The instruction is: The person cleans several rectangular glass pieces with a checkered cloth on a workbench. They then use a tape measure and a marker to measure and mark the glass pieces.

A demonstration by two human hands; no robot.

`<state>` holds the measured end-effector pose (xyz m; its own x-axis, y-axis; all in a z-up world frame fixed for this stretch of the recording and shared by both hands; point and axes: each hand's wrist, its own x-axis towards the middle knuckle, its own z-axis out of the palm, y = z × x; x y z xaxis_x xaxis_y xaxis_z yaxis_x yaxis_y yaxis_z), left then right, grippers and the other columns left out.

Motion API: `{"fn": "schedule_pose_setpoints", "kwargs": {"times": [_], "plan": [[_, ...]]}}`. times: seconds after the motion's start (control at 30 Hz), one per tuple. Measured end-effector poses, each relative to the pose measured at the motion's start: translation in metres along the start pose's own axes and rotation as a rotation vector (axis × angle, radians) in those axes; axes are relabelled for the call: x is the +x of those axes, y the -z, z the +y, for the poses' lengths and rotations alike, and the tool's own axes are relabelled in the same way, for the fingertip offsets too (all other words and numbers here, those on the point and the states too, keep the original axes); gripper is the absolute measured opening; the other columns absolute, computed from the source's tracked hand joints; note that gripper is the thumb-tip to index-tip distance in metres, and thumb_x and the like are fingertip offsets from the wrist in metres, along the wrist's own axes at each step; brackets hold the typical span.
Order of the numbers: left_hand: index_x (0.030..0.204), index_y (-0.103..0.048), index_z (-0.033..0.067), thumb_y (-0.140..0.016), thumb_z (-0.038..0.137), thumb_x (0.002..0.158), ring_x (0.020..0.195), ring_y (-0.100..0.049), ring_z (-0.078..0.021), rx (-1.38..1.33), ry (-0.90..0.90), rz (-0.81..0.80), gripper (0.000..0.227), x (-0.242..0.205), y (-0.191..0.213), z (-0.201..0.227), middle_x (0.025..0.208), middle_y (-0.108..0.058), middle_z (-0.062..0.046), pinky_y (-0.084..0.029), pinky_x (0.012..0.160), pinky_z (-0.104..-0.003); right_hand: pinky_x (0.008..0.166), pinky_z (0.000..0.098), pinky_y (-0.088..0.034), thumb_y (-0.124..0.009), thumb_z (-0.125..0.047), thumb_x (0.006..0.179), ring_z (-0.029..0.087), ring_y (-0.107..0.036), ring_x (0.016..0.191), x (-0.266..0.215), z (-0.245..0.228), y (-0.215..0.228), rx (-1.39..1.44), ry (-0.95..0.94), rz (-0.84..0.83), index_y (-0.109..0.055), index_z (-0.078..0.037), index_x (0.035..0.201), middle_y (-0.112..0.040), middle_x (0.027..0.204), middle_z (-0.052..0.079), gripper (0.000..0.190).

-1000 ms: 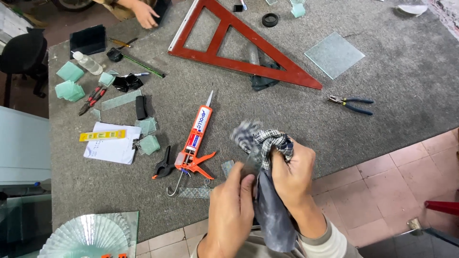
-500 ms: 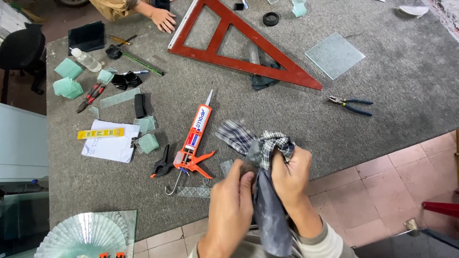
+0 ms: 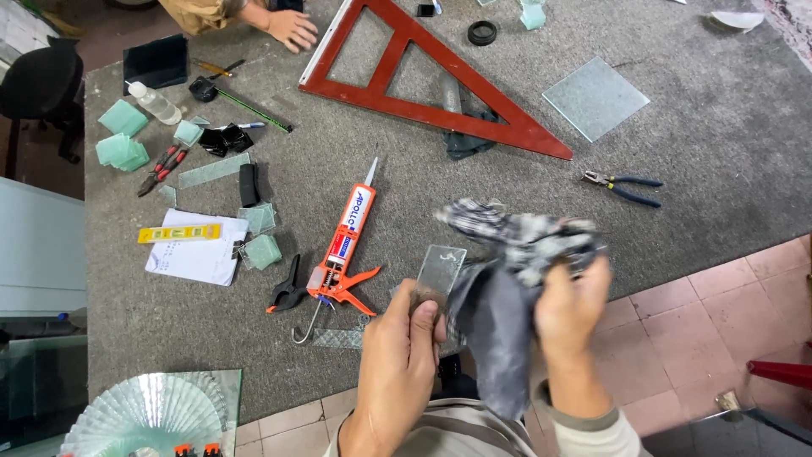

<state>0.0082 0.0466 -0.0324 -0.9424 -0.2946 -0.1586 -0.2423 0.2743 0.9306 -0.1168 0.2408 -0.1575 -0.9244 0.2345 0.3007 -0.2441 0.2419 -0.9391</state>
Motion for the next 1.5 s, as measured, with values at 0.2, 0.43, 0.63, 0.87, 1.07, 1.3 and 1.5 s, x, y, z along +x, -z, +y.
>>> {"fn": "schedule_pose_setpoints", "kwargs": {"times": [0.2, 0.43, 0.63, 0.87, 1.07, 1.3, 1.5], "plan": [[0.101, -0.062, 0.0174, -0.048, 0.019, 0.111, 0.056, -0.063, -0.0175, 0.121, -0.015, 0.012, 0.017, 0.002, -0.004, -0.001, 0.073, -0.072, 0.005, -0.052, 0.062, -0.034, 0.105, 0.0383, -0.065, -0.067, -0.008, 0.085, 0.028, -0.081, 0.114, 0.015, -0.079, 0.022, -0.126, 0.459, -0.425, -0.077, 0.000, 0.123, -0.082, 0.123, 0.015, 0.040], [0.104, -0.057, 0.0188, -0.048, 0.025, 0.113, 0.062, -0.072, -0.0245, 0.276, -0.083, 0.090, 0.014, 0.002, -0.014, -0.008, 0.078, -0.074, 0.006, -0.053, 0.065, -0.038, 0.053, 0.0318, -0.029, -0.032, -0.079, 0.106, 0.017, -0.045, 0.052, 0.016, -0.106, 0.013, 0.015, 0.522, -0.442, -0.062, -0.002, 0.069, -0.051, 0.063, 0.006, 0.090], [0.113, -0.060, 0.0234, -0.048, 0.031, 0.112, 0.069, -0.074, -0.0338, 0.394, -0.108, 0.108, 0.014, 0.000, -0.024, -0.007, 0.082, -0.076, 0.003, -0.054, 0.064, -0.047, 0.078, 0.0349, -0.059, -0.091, -0.025, 0.089, 0.024, -0.075, 0.078, 0.006, -0.119, 0.004, -0.104, 0.576, -0.269, -0.077, -0.003, 0.099, -0.080, 0.092, 0.011, 0.028], [0.111, -0.058, 0.0189, -0.049, 0.023, 0.112, 0.062, -0.067, -0.0298, 0.415, -0.250, 0.133, 0.011, 0.000, -0.030, -0.006, 0.083, -0.070, 0.001, -0.048, 0.053, -0.044, 0.063, 0.0316, -0.048, -0.084, -0.008, 0.098, 0.019, -0.057, 0.063, 0.011, -0.126, -0.002, -0.165, 0.665, -0.183, -0.080, -0.005, 0.097, -0.079, 0.086, 0.006, 0.006], [0.108, -0.061, 0.0215, -0.049, 0.027, 0.112, 0.064, -0.071, -0.0290, 0.339, -0.116, 0.080, 0.014, 0.005, -0.029, -0.004, 0.077, -0.072, 0.004, -0.051, 0.061, -0.043, 0.085, 0.0389, -0.057, -0.075, -0.002, 0.106, 0.026, -0.074, 0.087, 0.038, -0.094, 0.016, -0.191, 0.473, -0.065, -0.076, 0.002, 0.098, -0.078, 0.095, 0.013, 0.009], [0.110, -0.064, 0.0178, -0.049, 0.022, 0.112, 0.066, -0.071, -0.0207, 0.209, -0.122, 0.064, 0.016, 0.010, -0.030, -0.004, 0.080, -0.073, 0.006, -0.055, 0.070, -0.033, 0.095, 0.0464, -0.054, -0.074, 0.007, 0.117, 0.034, -0.072, 0.101, 0.073, -0.042, 0.058, -0.360, 0.428, 0.103, -0.076, 0.010, 0.113, -0.077, 0.107, 0.021, 0.005], [0.096, -0.060, 0.0205, -0.047, 0.028, 0.114, 0.055, -0.057, -0.0165, 0.219, -0.027, 0.095, 0.023, 0.016, -0.017, 0.001, 0.076, -0.069, 0.009, -0.050, 0.064, -0.033, 0.089, 0.0464, -0.055, -0.080, 0.006, 0.125, 0.030, -0.070, 0.097, 0.105, 0.043, 0.130, -0.530, 0.412, 0.286, -0.082, 0.009, 0.122, -0.079, 0.107, 0.019, 0.005]]}}
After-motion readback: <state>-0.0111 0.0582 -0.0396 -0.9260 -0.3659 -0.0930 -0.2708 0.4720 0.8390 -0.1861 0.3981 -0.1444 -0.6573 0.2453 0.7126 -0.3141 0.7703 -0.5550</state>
